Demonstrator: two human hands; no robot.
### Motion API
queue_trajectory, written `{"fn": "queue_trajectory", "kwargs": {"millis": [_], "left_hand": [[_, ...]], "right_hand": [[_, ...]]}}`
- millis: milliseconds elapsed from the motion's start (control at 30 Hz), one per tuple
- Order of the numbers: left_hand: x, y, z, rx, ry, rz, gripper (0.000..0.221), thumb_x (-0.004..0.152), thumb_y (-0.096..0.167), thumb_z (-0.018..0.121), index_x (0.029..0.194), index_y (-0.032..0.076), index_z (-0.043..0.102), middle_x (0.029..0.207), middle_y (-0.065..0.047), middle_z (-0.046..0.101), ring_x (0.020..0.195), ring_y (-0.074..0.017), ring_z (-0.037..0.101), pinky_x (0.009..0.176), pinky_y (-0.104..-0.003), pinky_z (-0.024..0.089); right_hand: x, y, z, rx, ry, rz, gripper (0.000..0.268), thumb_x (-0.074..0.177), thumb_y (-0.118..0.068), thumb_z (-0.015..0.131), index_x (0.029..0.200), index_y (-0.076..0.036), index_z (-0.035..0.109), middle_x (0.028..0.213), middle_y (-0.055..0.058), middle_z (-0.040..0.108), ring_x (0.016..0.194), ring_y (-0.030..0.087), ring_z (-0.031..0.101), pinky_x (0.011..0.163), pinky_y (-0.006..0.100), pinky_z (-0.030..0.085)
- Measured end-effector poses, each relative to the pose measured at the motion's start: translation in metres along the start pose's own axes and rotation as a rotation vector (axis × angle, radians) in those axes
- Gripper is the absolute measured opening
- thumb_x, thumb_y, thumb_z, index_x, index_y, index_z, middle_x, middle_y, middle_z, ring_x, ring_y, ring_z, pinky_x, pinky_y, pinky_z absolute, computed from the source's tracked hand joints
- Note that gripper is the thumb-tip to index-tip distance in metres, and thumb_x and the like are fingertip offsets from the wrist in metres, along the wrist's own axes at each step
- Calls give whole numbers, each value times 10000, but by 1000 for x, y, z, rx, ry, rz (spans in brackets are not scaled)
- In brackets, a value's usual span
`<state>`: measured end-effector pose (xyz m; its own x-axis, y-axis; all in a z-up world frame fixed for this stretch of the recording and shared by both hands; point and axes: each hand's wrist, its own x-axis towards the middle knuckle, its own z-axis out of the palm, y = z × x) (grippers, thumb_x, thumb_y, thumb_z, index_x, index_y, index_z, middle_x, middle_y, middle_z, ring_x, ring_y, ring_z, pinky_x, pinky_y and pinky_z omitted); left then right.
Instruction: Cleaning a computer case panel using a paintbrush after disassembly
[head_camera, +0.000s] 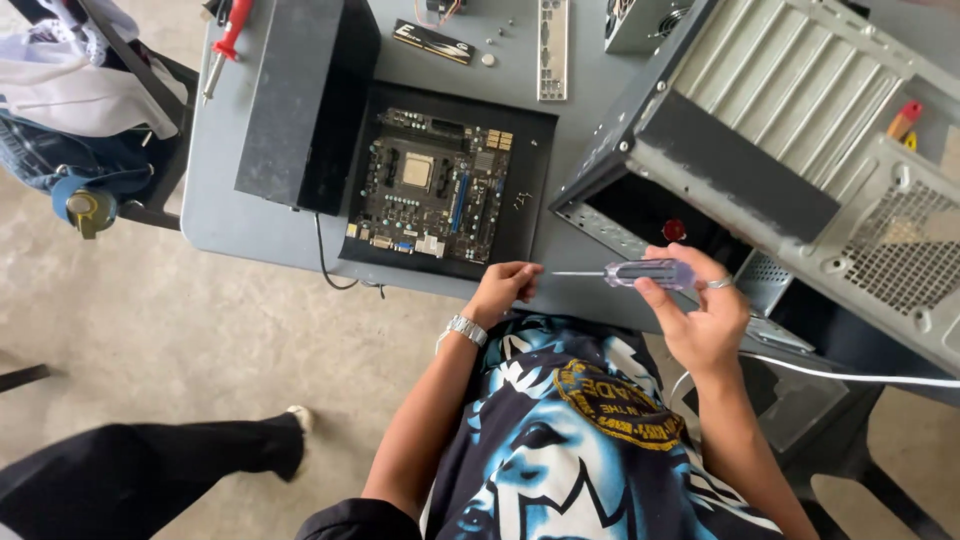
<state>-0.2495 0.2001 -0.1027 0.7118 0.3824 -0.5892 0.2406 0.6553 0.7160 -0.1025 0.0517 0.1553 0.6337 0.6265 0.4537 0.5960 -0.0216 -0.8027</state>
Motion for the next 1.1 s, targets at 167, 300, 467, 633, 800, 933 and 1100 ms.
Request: {"fn": "queue_trajectory", "kwargs": {"millis": [167,300,467,633,800,933,1100], "left_hand": [[11,40,8,325,213,128,258,893,142,650,1118,15,655,748,-142,690,537,-217,673,440,-330,572],[28,81,17,562,385,210,356,898,299,644,1198,110,618,777,-90,732,653,-218,723,586,-325,602],[-1,97,32,770,238,264,685,893,347,617,1439,125,270,915,-180,717,932,-449,667,844,-592,490],[-26,43,25,888,74,170,298,836,335,657,1094,189,688,868,-90,736,913,-339,689,827,-457,536],[-46,61,34,656,89,174,320,866,299,673,1161,175,689,905,-64,724,869,-210,672,818,-370,526],[-23,69,38,619,38,170,307,867,308,691,1149,187,704,896,-72,717,850,-202,681,789,-354,539],[-33,95,61,543,-138,92,360,878,259,659,1175,57,673,920,-140,729,794,-174,661,771,-325,516]], "right_hand": [[7,-5,3,-268,-37,-181,361,773,-76,838,1069,47,673,971,144,731,887,261,704,797,329,560],[-12,1,-5,-354,-21,-69,370,778,-121,829,1098,-9,681,971,95,732,886,262,692,784,360,555],[-39,30,-8,-151,83,190,301,806,-104,753,1078,-14,660,955,112,710,907,248,677,809,354,529],[-49,62,-2,269,157,410,194,810,27,652,998,37,603,919,159,672,913,238,669,835,359,537],[-25,42,-9,660,286,455,344,823,15,583,1142,10,453,501,71,487,400,139,485,484,271,439],[-32,56,-33,975,193,358,590,830,-36,527,1392,-116,367,1047,265,634,426,179,580,515,343,489],[-34,79,-37,1161,162,440,443,818,-26,480,1125,-329,582,1307,262,559,441,234,567,581,397,476]]}}
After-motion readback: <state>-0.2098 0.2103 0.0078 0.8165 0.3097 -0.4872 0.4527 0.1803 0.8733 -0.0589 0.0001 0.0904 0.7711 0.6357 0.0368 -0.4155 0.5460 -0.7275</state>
